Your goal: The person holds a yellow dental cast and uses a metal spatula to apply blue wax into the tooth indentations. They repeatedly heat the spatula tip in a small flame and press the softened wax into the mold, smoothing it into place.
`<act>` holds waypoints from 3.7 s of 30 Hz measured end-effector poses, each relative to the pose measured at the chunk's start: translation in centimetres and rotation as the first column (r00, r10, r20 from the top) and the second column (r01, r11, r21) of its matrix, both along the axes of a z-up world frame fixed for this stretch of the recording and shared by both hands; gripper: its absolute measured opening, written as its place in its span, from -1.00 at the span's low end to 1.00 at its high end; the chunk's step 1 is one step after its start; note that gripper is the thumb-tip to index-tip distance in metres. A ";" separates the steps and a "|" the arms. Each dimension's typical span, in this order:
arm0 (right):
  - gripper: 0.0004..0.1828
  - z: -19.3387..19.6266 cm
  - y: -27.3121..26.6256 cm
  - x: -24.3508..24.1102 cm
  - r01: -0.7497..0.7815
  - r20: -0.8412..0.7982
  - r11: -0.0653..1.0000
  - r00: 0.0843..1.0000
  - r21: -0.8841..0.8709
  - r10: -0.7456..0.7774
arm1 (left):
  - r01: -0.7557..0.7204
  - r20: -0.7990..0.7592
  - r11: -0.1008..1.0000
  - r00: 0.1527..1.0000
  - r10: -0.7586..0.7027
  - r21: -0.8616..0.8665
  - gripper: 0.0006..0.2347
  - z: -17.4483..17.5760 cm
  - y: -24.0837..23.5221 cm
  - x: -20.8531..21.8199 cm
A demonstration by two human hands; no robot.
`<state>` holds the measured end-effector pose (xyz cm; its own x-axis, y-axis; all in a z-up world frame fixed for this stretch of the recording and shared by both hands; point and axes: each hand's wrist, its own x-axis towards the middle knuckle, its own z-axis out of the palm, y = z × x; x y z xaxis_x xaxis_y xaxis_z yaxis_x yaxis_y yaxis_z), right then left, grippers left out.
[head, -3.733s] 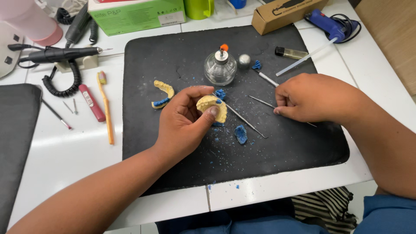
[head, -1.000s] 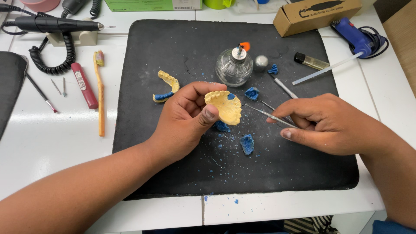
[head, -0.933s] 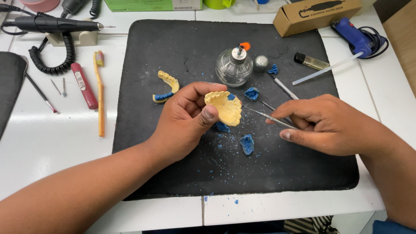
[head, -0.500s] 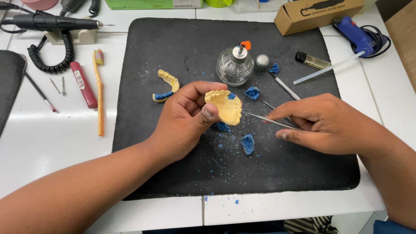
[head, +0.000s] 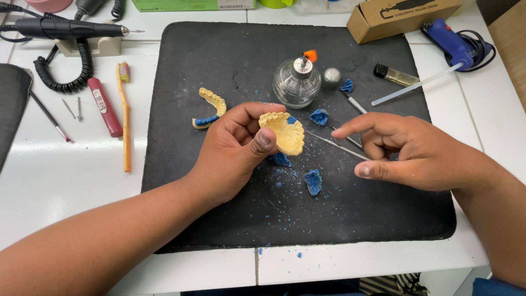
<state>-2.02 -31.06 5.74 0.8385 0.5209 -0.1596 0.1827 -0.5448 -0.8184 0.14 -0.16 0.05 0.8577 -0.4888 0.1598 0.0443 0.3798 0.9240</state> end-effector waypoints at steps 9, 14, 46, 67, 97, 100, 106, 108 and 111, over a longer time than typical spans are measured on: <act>-0.82 -0.7 -2.4 1.2 -0.117 -0.172 0.850 0.957 0.514 0.235 | 0.011 -0.065 1.000 0.998 -0.013 -0.027 -0.55 0.0 -0.2 0.2; -0.78 -0.8 -2.2 0.3 -0.084 0.071 0.818 0.996 0.569 0.053 | 0.070 -0.087 0.992 0.993 -0.080 -0.106 -0.54 -0.2 -0.3 0.3; -0.88 2.4 -0.1 2.9 0.122 0.189 0.906 0.958 0.404 -0.213 | 0.162 0.096 0.987 0.982 -0.160 -0.009 -0.53 0.1 -0.1 -0.6; -0.86 -3.2 2.2 6.6 0.325 -0.102 0.535 0.909 0.780 -0.404 | 0.187 0.001 0.980 0.982 -0.187 -0.067 -0.49 0.3 0.4 -0.4; -0.90 -3.0 2.7 5.8 0.333 -0.061 0.565 0.894 0.755 -0.445 | 0.150 -0.122 0.985 0.980 -0.160 -0.084 -0.70 0.3 0.2 -0.5; -0.90 -3.0 2.6 5.7 0.327 -0.058 0.560 0.895 0.761 -0.443 | 0.152 -0.127 0.987 0.979 -0.159 -0.059 -0.71 0.4 0.1 -0.5; -0.91 -3.0 2.6 5.7 0.305 -0.023 0.578 0.896 0.757 -0.443 | 0.179 -0.163 0.978 0.967 -0.195 -0.108 -0.71 0.4 0.0 -0.3; -0.91 -3.1 2.6 5.7 0.308 -0.028 0.575 0.896 0.758 -0.443 | 0.188 -0.132 0.975 0.970 -0.203 -0.120 -0.71 0.5 0.0 -0.4; -0.91 -3.1 2.7 5.7 0.302 -0.026 0.574 0.898 0.761 -0.439 | 0.158 -0.104 0.985 0.981 -0.165 -0.072 -0.68 0.5 0.0 -0.4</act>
<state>3.72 -28.35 2.67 0.9616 0.0412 0.2713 0.2605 0.1732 -0.9498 -0.28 -0.19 0.52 0.7823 -0.6141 0.1044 0.2093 0.4170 0.8845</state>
